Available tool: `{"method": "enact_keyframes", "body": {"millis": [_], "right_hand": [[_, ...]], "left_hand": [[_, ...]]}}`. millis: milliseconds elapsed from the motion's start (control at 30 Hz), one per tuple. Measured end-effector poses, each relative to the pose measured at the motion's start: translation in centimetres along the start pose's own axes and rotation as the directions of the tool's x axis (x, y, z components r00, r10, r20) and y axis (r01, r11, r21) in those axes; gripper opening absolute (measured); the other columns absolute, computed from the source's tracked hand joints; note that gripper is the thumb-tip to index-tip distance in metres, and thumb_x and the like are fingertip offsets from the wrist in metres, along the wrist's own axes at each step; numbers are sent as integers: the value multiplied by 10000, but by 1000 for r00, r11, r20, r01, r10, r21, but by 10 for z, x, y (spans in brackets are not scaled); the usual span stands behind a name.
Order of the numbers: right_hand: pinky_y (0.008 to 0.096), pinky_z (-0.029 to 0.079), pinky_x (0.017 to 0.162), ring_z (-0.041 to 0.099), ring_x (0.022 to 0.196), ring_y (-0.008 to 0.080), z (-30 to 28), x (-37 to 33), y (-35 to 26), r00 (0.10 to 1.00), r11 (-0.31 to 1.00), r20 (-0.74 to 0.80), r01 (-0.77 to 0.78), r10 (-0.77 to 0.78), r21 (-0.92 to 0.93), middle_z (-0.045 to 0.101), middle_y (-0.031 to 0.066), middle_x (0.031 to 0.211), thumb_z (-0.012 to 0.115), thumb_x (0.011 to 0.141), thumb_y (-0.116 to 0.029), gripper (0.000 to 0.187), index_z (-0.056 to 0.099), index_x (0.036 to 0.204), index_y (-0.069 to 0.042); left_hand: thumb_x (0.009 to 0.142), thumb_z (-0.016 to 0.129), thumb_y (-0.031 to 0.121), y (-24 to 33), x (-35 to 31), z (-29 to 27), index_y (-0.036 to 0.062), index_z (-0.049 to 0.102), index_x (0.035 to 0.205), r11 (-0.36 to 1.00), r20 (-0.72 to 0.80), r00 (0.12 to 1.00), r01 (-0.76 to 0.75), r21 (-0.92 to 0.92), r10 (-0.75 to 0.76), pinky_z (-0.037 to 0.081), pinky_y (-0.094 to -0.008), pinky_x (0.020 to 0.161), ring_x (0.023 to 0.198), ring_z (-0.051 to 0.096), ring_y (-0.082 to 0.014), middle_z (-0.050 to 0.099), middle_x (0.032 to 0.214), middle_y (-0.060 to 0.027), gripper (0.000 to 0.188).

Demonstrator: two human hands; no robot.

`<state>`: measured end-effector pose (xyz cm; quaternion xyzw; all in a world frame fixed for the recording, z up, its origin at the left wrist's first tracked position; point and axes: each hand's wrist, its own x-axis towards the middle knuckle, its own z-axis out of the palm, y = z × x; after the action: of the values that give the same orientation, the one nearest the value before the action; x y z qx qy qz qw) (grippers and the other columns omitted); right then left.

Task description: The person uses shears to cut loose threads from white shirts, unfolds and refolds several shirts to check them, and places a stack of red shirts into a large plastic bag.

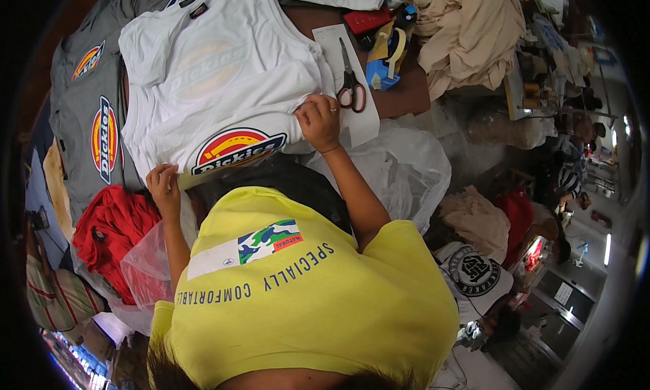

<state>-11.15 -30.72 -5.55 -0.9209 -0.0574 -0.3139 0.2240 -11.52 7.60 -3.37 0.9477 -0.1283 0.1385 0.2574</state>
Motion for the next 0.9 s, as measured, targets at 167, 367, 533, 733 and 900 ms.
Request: {"method": "enact_keyframes", "body": {"millis": [167,367,533,733,900], "right_hand": [[348,378,772,485,871,244,-4,7,-1,994,994,86,-75,68,82,537,40,872,694,624,-56,192,531,718,-91],[312,414,792,551,878,213,-18,18,11,959,892,231,-246,166,380,599,56,862,681,704,-48,148,606,832,-39],[261,450,704,572,749,141,-64,-6,25,850,734,171,-519,498,438,622,44,821,648,771,-71,103,614,861,-34],[223,446,672,542,690,87,-102,-68,42,653,524,518,-755,553,394,620,17,849,642,785,-75,177,622,958,-42],[256,455,702,551,739,147,-98,-68,15,709,674,510,-676,487,297,581,38,911,671,743,-77,299,609,1035,-84]], "left_hand": [[669,659,5,6,34,-28,88,627,855,995,189,978,-87,-46,94,387,-361,819,893,518,-246,580,874,-47,206],[757,631,52,-60,131,-39,13,610,893,968,202,979,67,-241,-18,433,-267,730,758,564,-176,626,880,-92,143],[761,642,83,-51,192,-5,33,621,948,998,-105,994,20,-62,-27,435,-295,771,825,568,-209,618,909,-103,195],[685,713,126,82,171,58,104,537,1101,781,79,851,-435,-447,519,353,-378,919,1050,478,-290,533,1102,-94,452],[629,721,131,143,143,79,143,474,1194,746,323,673,-622,-240,665,311,-413,956,1130,414,-290,468,1200,-80,617]]}}
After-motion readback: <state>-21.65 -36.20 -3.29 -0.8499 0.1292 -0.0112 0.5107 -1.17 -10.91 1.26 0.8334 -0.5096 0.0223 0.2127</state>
